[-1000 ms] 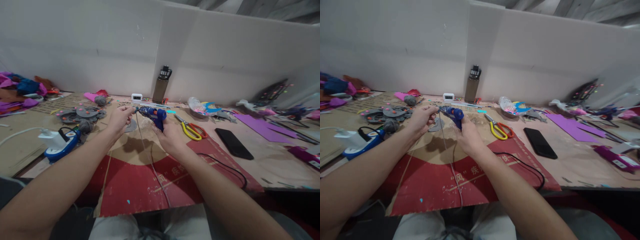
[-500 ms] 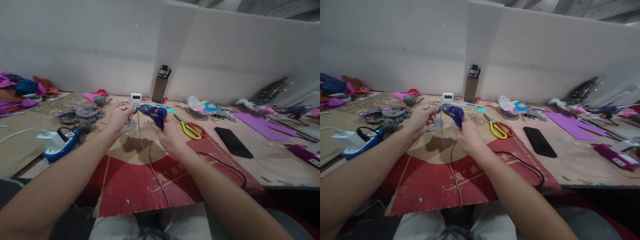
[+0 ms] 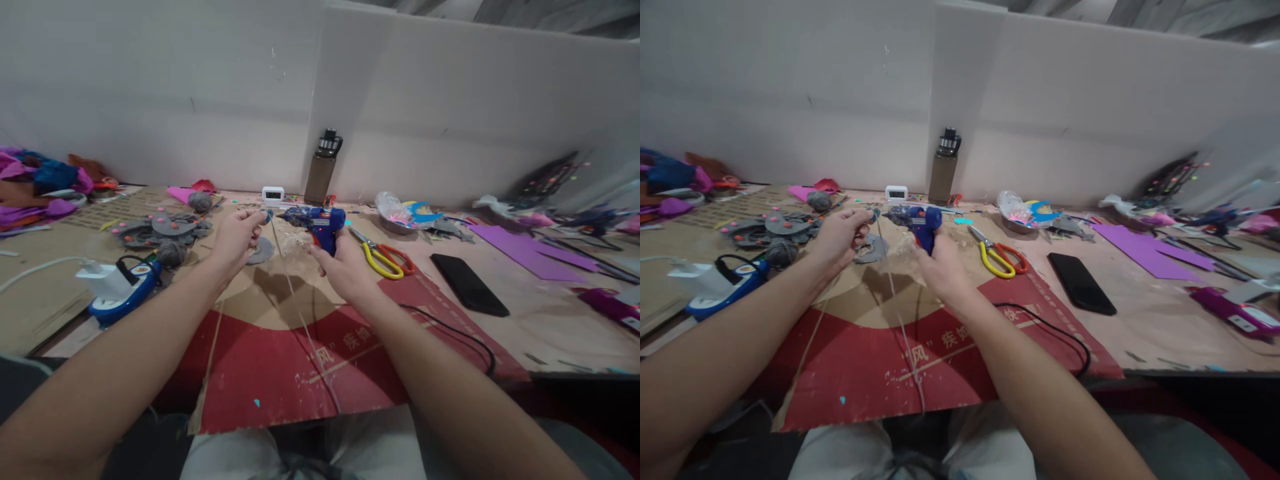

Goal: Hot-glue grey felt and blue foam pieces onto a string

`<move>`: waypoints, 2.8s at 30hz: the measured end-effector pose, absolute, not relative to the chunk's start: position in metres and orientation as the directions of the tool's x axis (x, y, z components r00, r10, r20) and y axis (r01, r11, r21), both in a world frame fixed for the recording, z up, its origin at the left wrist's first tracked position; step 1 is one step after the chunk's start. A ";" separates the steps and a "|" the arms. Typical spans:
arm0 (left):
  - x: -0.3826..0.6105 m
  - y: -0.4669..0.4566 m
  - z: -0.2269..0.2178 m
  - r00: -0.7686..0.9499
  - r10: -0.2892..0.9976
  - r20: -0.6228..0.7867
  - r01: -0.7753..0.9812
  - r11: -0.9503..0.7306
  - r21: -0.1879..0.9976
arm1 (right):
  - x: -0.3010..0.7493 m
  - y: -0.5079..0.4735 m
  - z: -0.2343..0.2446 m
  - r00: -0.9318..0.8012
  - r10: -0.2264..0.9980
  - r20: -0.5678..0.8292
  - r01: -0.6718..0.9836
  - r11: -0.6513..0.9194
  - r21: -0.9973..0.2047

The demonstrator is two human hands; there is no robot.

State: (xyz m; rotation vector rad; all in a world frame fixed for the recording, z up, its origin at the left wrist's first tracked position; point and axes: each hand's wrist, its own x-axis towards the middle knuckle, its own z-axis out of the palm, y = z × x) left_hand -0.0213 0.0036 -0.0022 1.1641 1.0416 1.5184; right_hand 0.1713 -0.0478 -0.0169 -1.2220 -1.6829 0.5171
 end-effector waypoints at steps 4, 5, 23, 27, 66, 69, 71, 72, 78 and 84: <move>-0.021 0.005 -0.003 -0.135 0.970 0.204 -0.148 -0.223 0.963 | 0.188 -0.021 -0.031 0.002 0.956 0.292 0.343 0.274 -0.898; -0.021 0.005 -0.003 -0.135 0.968 0.210 -0.136 -0.228 0.964 | 0.194 -0.014 -0.034 -0.001 0.970 0.243 0.375 0.226 -0.899; -0.014 -0.008 0.004 -0.105 0.858 0.503 0.207 -0.476 0.855 | 0.111 -0.017 -0.002 -0.012 0.958 0.286 0.123 0.285 -0.950; -0.014 -0.007 0.003 -0.111 0.905 0.411 0.122 -0.398 0.909 | 0.116 -0.013 -0.004 0.036 0.866 0.499 0.278 0.471 -0.837; -0.009 -0.013 0.008 0.154 0.955 0.254 0.205 -0.282 0.937 | 0.137 -0.021 -0.001 -0.026 0.836 0.548 0.464 0.496 -0.734; -0.012 -0.011 0.008 0.176 0.947 0.269 0.238 -0.307 0.922 | 0.139 -0.017 -0.001 -0.024 0.858 0.514 0.453 0.468 -0.759; -0.016 -0.008 0.009 0.222 0.938 0.265 0.240 -0.316 0.918 | 0.141 -0.015 -0.002 -0.020 0.861 0.508 0.462 0.459 -0.759; -0.019 -0.006 0.009 0.255 0.933 0.252 0.227 -0.311 0.923 | 0.142 -0.014 -0.002 -0.020 0.864 0.504 0.466 0.454 -0.759; -0.028 -0.002 0.015 0.320 0.928 0.193 0.130 -0.245 0.961 | 0.146 -0.014 -0.003 -0.056 0.869 0.492 0.492 0.453 -0.744; -0.025 -0.010 0.019 0.359 0.858 0.368 0.528 -0.512 0.677 | 0.143 -0.020 -0.003 -0.147 0.813 0.563 0.686 0.494 -0.534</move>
